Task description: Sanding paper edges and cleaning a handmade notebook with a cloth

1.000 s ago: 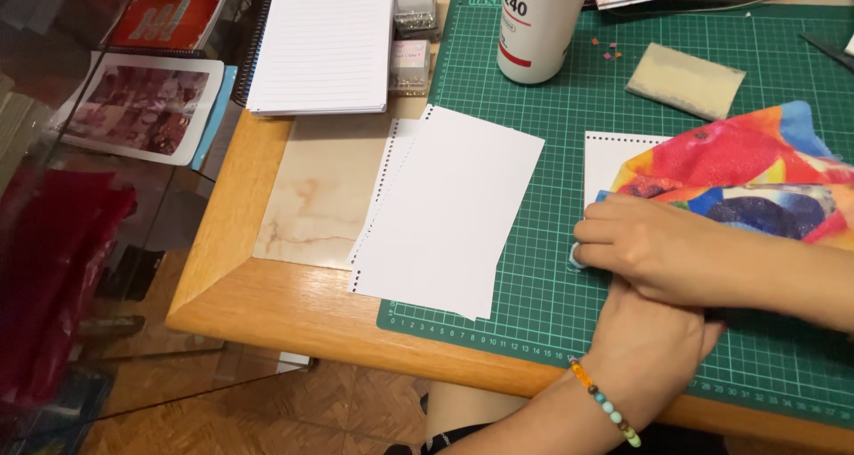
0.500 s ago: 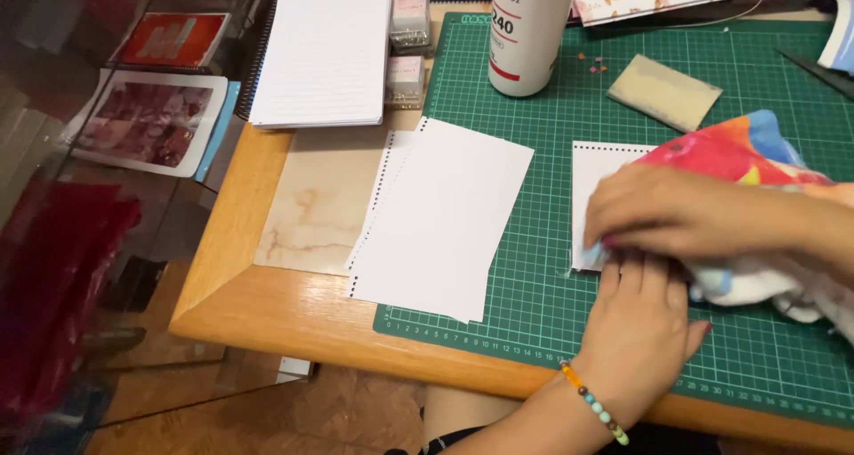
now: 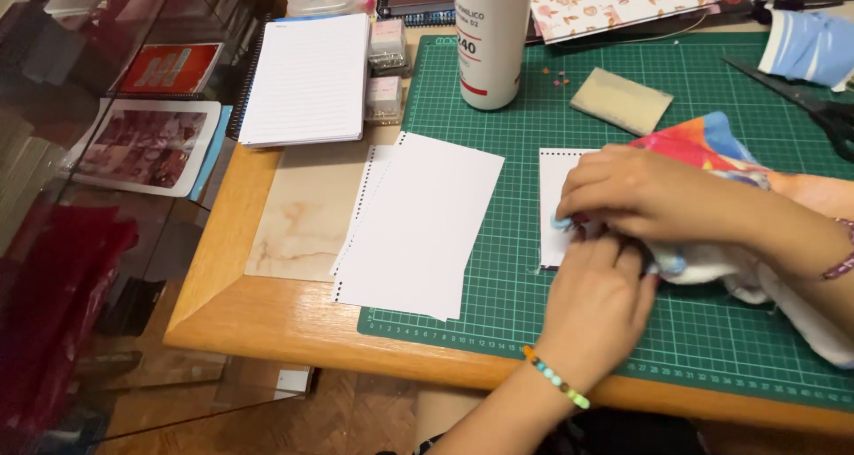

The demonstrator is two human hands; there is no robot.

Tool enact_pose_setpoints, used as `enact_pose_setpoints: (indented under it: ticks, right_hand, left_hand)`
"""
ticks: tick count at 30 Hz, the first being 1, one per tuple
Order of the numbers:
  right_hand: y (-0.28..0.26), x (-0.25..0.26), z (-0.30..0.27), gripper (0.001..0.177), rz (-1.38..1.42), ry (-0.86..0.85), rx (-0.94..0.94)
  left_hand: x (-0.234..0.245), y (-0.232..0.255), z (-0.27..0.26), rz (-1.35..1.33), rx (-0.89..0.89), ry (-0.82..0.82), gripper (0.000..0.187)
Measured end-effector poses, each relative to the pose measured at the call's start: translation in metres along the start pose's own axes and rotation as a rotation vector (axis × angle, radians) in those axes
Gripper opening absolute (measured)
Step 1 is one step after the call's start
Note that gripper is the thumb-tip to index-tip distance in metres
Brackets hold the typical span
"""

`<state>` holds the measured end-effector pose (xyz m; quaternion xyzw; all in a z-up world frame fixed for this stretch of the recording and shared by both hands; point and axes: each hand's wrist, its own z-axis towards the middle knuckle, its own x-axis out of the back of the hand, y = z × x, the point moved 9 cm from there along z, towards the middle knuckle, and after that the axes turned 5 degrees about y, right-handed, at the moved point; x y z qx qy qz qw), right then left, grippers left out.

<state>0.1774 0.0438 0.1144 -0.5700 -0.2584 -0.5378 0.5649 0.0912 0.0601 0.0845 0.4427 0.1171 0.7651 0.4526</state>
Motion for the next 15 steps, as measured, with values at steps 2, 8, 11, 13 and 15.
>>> enact_pose_setpoints:
  ticks: [2, 8, 11, 13, 15]
  right_hand:
    - [0.002, 0.014, -0.007, 0.028, 0.016, 0.058, -0.016]
    - [-0.007, 0.025, -0.015, 0.025, -0.320, 0.106, 0.070]
    - [-0.010, 0.021, -0.011, 0.020, -0.353, 0.077, 0.076]
    - [-0.016, 0.013, -0.012, 0.014, -0.392, 0.060, 0.099]
    - [-0.018, 0.008, -0.014, 0.015, -0.404, 0.073, 0.106]
  left_hand:
    - [0.009, 0.002, 0.004, -0.064, -0.009, 0.026, 0.020]
    - [0.005, -0.011, 0.011, -0.429, 0.186, 0.019, 0.041]
    - [0.001, -0.028, 0.015, -0.440, 0.351, -0.001, 0.030]
    - [-0.006, -0.036, 0.009, -0.547, 0.477, -0.045, 0.022]
    - [-0.011, -0.040, 0.006, -0.526, 0.563, -0.104, 0.021]
